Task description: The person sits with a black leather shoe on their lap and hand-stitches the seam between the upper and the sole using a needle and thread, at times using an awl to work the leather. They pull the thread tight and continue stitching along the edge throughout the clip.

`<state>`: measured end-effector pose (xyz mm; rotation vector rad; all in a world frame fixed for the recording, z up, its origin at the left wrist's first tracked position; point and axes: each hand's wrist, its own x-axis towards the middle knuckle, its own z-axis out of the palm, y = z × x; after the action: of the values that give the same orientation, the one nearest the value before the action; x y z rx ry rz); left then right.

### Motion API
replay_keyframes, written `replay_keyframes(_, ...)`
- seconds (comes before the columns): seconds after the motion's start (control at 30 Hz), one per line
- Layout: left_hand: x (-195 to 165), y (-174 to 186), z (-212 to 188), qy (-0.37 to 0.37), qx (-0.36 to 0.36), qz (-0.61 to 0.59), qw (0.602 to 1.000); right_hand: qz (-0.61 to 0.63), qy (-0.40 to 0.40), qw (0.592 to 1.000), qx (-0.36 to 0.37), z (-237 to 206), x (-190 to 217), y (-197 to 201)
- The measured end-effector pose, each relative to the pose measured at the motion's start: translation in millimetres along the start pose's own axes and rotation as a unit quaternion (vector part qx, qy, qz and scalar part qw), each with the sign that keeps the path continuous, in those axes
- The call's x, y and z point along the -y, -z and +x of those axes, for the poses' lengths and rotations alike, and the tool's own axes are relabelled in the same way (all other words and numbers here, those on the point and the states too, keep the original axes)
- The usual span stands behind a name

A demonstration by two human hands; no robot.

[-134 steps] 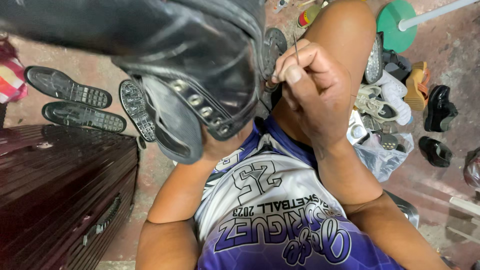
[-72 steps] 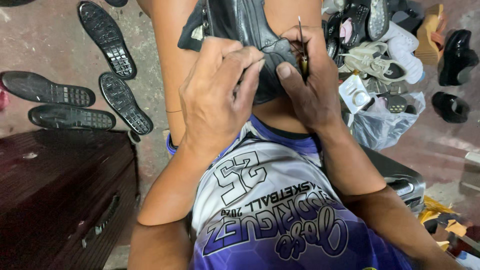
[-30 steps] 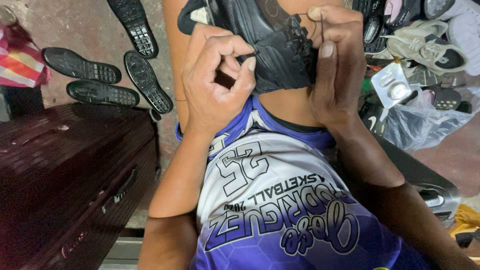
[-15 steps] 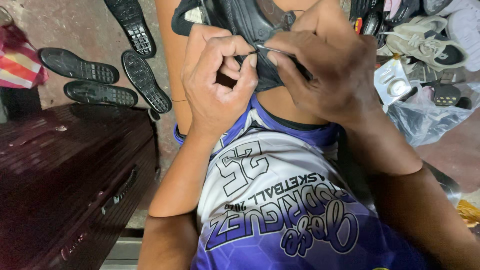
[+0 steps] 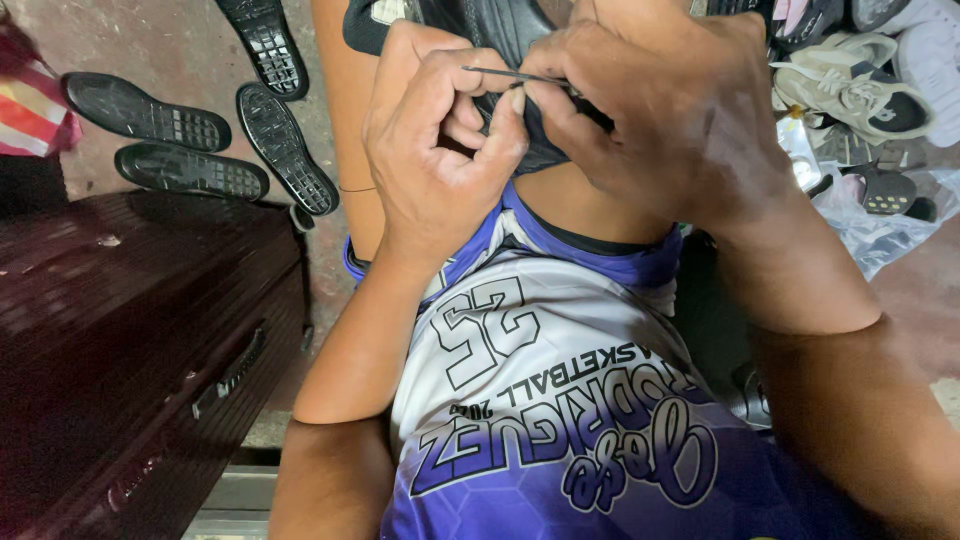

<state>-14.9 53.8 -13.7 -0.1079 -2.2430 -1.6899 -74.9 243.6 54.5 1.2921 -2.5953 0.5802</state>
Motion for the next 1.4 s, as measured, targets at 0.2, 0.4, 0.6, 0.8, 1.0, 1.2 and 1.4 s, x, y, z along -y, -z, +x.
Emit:
replay_keyframes(0.2,-1,6,9,0.005,0.025,0.014,1.0,0.009,0.034,0.999,0.009,3,-13,-3)
replay_keyframes(0.4,-7,12,17,-0.002,0.044,0.008,0.999,-0.023,0.048,0.998,0.018,4,-18,-10)
replay_keyframes(0.6,-7,11,17,0.003,0.036,-0.002,0.999,-0.006,0.03,0.999,0.018,4,-15,-15)
replay_keyframes(0.8,-2,15,14,0.007,0.048,-0.017,0.999,0.002,0.031,0.999,0.023,3,-15,-19)
replay_keyframes(1.0,-8,21,13,-0.005,0.051,-0.008,0.999,0.028,-0.012,0.999,0.037,2,-9,-19)
replay_keyframes(1.2,-10,18,15,-0.034,0.028,0.03,0.999,0.014,-0.024,0.999,0.032,3,-3,-19)
replay_keyframes(1.4,-3,21,17,-0.065,0.048,0.041,0.996,-0.006,-0.02,0.999,0.036,4,-2,-18)
